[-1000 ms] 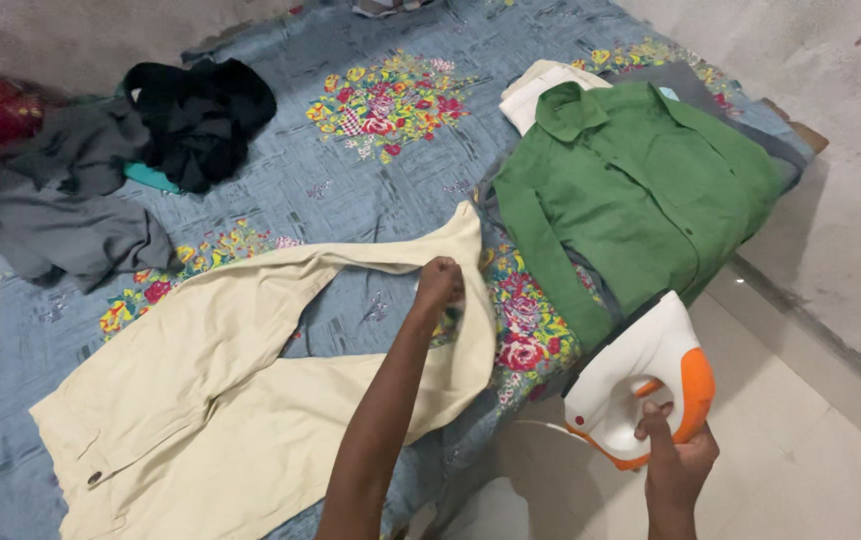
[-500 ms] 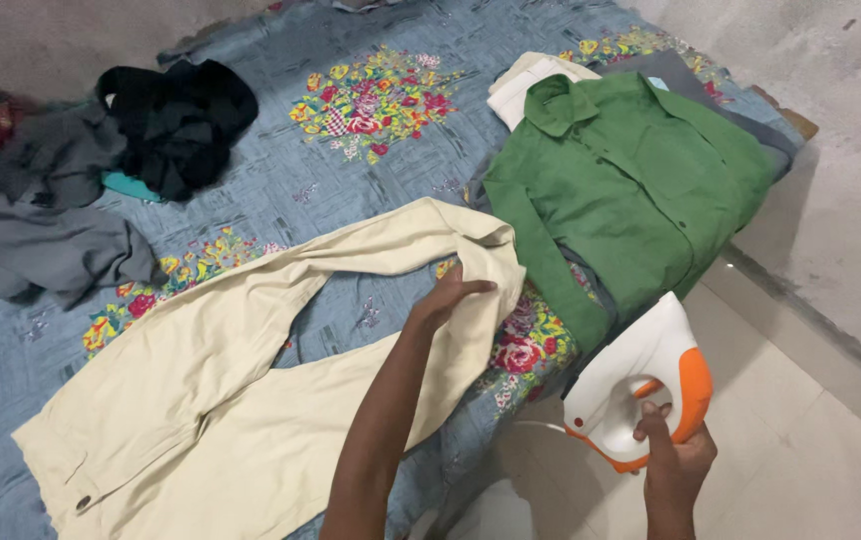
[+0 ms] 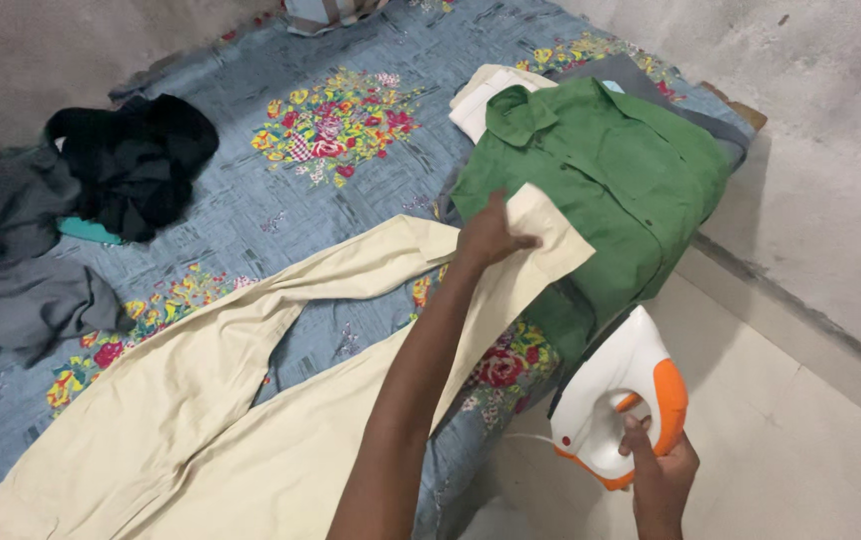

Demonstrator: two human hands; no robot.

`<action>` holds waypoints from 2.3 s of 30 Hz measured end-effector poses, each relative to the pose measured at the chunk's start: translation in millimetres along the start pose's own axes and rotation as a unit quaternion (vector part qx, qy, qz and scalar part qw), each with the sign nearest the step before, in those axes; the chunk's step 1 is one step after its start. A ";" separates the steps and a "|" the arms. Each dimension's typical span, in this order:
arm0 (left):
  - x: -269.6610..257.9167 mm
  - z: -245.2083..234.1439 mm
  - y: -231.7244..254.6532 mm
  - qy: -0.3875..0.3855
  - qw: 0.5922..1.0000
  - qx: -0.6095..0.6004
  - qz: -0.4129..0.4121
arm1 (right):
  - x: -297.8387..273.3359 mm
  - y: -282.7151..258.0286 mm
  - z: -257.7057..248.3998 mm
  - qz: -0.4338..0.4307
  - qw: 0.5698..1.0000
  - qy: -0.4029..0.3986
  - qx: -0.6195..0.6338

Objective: The person irons a pair of cream-colored trousers on a bed, smoothing the fabric with an electric iron. After finishing the trousers, the person folds them and places them on a stack of other clothes. Finally, the person picks up a black shirt, unfolds it, and lays it flat on the bed.

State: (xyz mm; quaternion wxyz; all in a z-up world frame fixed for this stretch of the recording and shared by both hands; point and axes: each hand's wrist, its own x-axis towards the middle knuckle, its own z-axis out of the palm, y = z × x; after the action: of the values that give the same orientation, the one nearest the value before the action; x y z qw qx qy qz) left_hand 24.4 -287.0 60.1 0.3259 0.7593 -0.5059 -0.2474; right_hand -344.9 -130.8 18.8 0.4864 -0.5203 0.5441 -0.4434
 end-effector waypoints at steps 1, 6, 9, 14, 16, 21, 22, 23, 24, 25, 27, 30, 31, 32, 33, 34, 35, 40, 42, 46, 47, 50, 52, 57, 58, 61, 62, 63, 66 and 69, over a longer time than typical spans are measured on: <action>-5.4 4.3 -4.1 0.030 0.999 0.032 0.011 | -0.2 -1.5 -0.7 0.027 0.999 0.009 -0.038; -79.1 44.9 -52.1 0.175 0.972 0.102 0.118 | 3.2 1.7 6.5 0.014 0.999 -0.012 -0.035; -138.3 71.8 -72.6 0.116 0.979 0.085 0.142 | 4.3 -7.6 13.1 0.006 0.998 -0.032 -0.051; -169.7 110.4 -78.6 0.149 0.965 0.143 0.162 | 2.1 -32.7 33.9 0.056 0.992 -0.034 -0.105; -157.5 109.7 -82.4 0.092 0.971 0.181 0.121 | -2.4 -35.3 34.5 0.023 0.994 -0.046 -0.097; -153.9 112.2 -66.8 0.049 0.987 0.077 0.132 | -4.0 -38.2 30.7 -0.001 0.993 -0.052 -0.110; -155.7 109.9 -66.4 0.073 0.985 0.073 0.140 | -5.6 -39.4 31.3 -0.012 0.992 -0.055 -0.115; -155.8 108.0 -65.7 0.097 0.982 0.069 0.149 | -6.4 -41.4 30.4 -0.024 0.991 -0.056 -0.121; -153.9 100.2 -71.2 0.159 0.974 0.085 0.137 | -6.8 -43.4 30.1 -0.036 0.990 -0.058 -0.127; -152.4 90.0 -79.2 0.220 0.962 0.100 0.126 | -7.0 -45.4 29.9 -0.026 0.986 -0.054 -0.153; -151.2 67.9 -97.9 0.279 0.947 0.158 0.029 | -7.8 -48.1 29.4 -0.005 0.978 -0.046 -0.205; -169.7 32.9 -138.5 0.256 0.948 0.185 -0.045 | -8.0 -51.1 29.9 0.001 0.974 -0.070 -0.215; -185.2 23.3 -153.7 0.230 0.949 0.200 -0.077 | -7.0 -52.4 32.0 0.008 0.976 -0.086 -0.202; -203.0 13.0 -169.3 0.226 0.948 0.213 -0.066 | -5.4 -54.9 35.5 0.014 0.977 -0.102 -0.189; -220.9 1.1 -184.4 0.224 0.947 0.225 -0.056 | -1.2 -60.3 42.3 0.018 0.977 -0.120 -0.176; -242.5 -10.0 -198.7 0.257 0.938 0.231 -0.037 | 2.2 -66.4 52.9 0.025 0.976 -0.155 -0.150; -267.2 -20.1 -212.2 0.289 0.927 0.239 -0.020 | 4.5 -72.8 67.7 0.032 0.973 -0.193 -0.126; -398.9 -67.7 -256.3 0.353 0.842 0.356 -0.200 | -23.8 -107.8 158.0 -0.221 0.849 -0.419 -0.234; -459.3 -87.0 -269.3 0.371 0.801 0.378 -0.280 | -54.4 -115.3 202.0 -0.286 0.754 -0.489 -0.333; -550.1 -108.2 -285.9 0.425 0.724 0.339 -0.424 | -128.5 -112.1 278.1 -0.409 0.611 -0.589 -0.336; -567.7 -109.8 -291.2 0.435 0.707 0.333 -0.448 | -146.1 -106.1 294.1 -0.429 0.588 -0.611 -0.311; -603.6 -110.0 -306.4 0.479 0.687 0.276 -0.471 | -199.2 -79.3 338.7 -0.430 0.520 -0.622 -0.398; -610.7 -110.5 -312.4 0.497 0.685 0.260 -0.465 | -218.1 -63.8 367.6 -0.457 0.523 -0.597 -0.401; -618.7 -119.7 -299.5 0.501 0.651 0.293 -0.489 | -232.4 -55.1 398.3 -0.468 0.561 -0.548 -0.407; -624.4 -124.4 -296.8 0.481 0.665 0.263 -0.508 | -232.1 -58.7 399.7 -0.476 0.551 -0.554 -0.404; -641.2 -139.0 -293.5 0.430 0.694 0.205 -0.539 | -237.5 -73.4 398.9 -0.511 0.425 -0.632 -0.399; -642.2 -142.0 -293.6 0.420 0.703 0.209 -0.534 | -243.7 -77.1 399.2 -0.520 0.366 -0.664 -0.394; -645.3 -142.0 -294.1 0.407 0.714 0.213 -0.528 | -253.1 -75.9 398.2 -0.514 0.400 -0.649 -0.392; -642.8 -153.7 -305.4 0.417 0.718 0.240 -0.503 | -273.0 -68.0 397.9 -0.494 0.499 -0.590 -0.398; -624.2 -172.9 -325.1 0.442 0.741 0.137 -0.486 | -290.0 -63.4 401.9 -0.483 0.555 -0.545 -0.401</action>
State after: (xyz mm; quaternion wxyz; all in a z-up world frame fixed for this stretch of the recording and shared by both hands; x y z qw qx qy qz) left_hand 115.5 425.2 -38.6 0.2404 0.9630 0.1041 0.0630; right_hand 57.6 163.8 47.6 0.1441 -0.9887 -0.0363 0.0207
